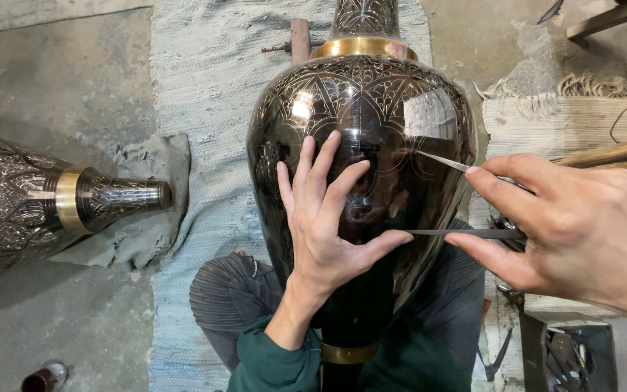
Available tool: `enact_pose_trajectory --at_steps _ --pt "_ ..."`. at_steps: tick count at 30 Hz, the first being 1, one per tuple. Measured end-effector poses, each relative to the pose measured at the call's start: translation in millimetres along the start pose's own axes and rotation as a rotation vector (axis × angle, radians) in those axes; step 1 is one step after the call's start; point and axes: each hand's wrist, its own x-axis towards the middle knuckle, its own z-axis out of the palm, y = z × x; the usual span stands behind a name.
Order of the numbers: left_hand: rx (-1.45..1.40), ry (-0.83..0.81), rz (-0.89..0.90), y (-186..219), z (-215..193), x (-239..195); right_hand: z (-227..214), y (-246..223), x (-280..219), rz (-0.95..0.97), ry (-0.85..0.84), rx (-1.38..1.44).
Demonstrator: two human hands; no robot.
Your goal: The person sits on the floor and uses a fine metal tool to engrave intricate floral patterns onto the surface of a large dark vase. They hold the vase steady with one hand while carefully carving lines with the other.
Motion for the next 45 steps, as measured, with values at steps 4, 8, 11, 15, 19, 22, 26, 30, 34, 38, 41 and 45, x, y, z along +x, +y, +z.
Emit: enact_pose_trajectory --at_steps 4,8,11,15,19,22,26,30,34,38,41,45 --pt "0.006 0.003 0.002 0 0 0 0 0 0 -0.004 -0.001 -0.008" --pt "0.0 0.006 0.005 0 0 0 0 1 1 0.008 -0.035 -0.013" --pt "0.004 0.006 0.004 1 0 1 -3 -1 3 -0.014 -0.023 -0.016" --pt "-0.008 -0.008 0.009 2 -2 0 -10 -3 11 0.001 -0.106 -0.013" --pt "-0.151 -0.017 0.013 -4 -14 -5 -20 -12 28 0.026 -0.195 -0.061" --pt "-0.204 0.015 -0.021 -9 -18 -11 -26 -30 37 0.102 -0.399 -0.141" --pt "-0.172 -0.017 -0.034 -11 -20 -21 -31 -53 43 0.154 -0.448 -0.19" --pt "-0.149 -0.02 -0.025 -13 -18 -25 -30 -69 43 0.174 -0.393 -0.206" --pt "-0.151 -0.022 -0.016 -13 -17 -26 -27 -74 44 0.212 -0.425 -0.186" --pt "-0.14 -0.018 -0.017 -14 -16 -27 -26 -75 45 0.191 -0.412 -0.22" --pt "-0.131 -0.016 -0.015 -13 -16 -27 -27 -74 45 0.195 -0.489 -0.255" --pt "-0.112 -0.022 -0.008 -9 -20 -23 -31 -73 48 0.167 -0.469 -0.256"
